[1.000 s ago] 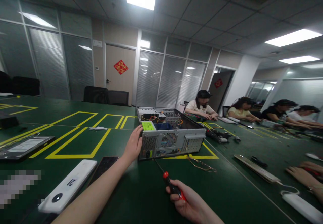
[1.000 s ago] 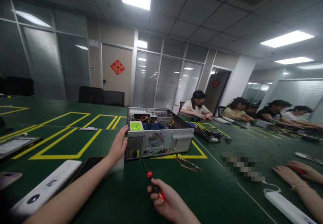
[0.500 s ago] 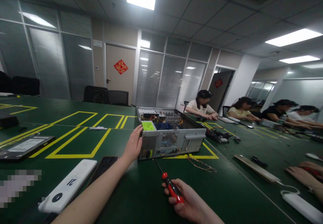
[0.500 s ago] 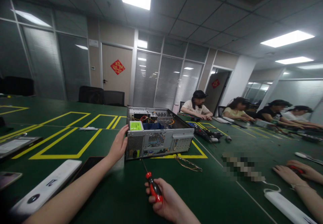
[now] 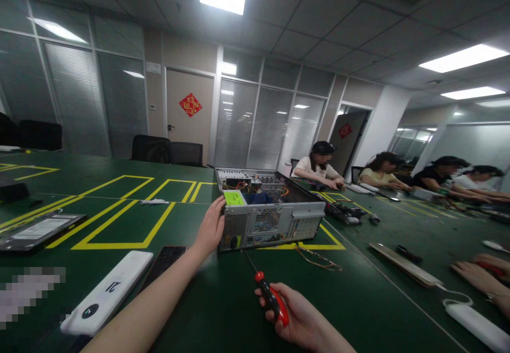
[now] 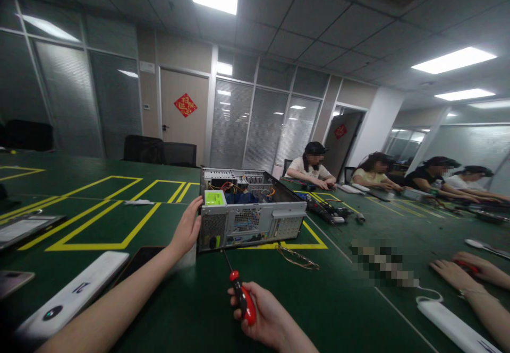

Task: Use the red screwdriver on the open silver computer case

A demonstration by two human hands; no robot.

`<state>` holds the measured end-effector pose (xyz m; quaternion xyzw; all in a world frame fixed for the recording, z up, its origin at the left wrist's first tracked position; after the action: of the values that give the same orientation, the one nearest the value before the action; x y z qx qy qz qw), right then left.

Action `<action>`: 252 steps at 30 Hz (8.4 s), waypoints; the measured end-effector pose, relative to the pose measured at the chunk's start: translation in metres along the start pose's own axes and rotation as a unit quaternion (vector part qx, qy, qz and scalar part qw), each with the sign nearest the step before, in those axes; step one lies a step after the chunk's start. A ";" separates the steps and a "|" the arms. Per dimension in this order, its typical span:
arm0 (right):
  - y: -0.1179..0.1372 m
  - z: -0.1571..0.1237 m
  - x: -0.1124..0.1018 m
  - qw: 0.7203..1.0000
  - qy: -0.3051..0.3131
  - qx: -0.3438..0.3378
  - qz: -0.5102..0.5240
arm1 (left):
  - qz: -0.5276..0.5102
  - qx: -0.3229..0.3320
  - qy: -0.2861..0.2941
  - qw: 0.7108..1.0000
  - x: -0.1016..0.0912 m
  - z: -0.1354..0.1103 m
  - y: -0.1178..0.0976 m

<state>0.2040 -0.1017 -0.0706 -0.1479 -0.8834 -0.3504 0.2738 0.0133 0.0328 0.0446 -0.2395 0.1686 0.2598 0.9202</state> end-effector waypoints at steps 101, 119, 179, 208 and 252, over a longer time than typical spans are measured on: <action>0.049 -0.034 0.044 0.978 0.040 -0.202 -0.026 | -0.004 -0.010 0.004 1.000 0.001 0.001 0.001; 0.060 -0.057 0.063 0.970 0.180 -0.138 -0.083 | -0.012 -0.006 0.002 1.000 0.002 0.001 0.003; 0.030 -0.029 0.060 0.962 0.241 -0.126 -0.002 | 0.001 0.003 -0.004 1.000 0.000 -0.001 0.001; 0.028 -0.037 0.071 0.949 0.270 -0.137 -0.088 | 0.002 0.003 -0.004 1.000 0.001 -0.001 0.002; -0.017 0.023 0.042 0.939 0.190 0.025 -0.286 | 0.000 -0.007 -0.001 1.000 0.000 0.000 0.002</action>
<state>0.1538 -0.0949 -0.0686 0.1867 -0.8286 -0.4133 0.3283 0.0126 0.0339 0.0435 -0.2453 0.1660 0.2607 0.9188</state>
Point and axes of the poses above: each hand's wrist, its own z-axis towards the middle knuckle, its own x-axis out of the palm, y = z × x, the point moved 7 cm from there along z, towards the middle knuckle, and after that the axes turned 3 degrees about y, right-handed, at the moved point
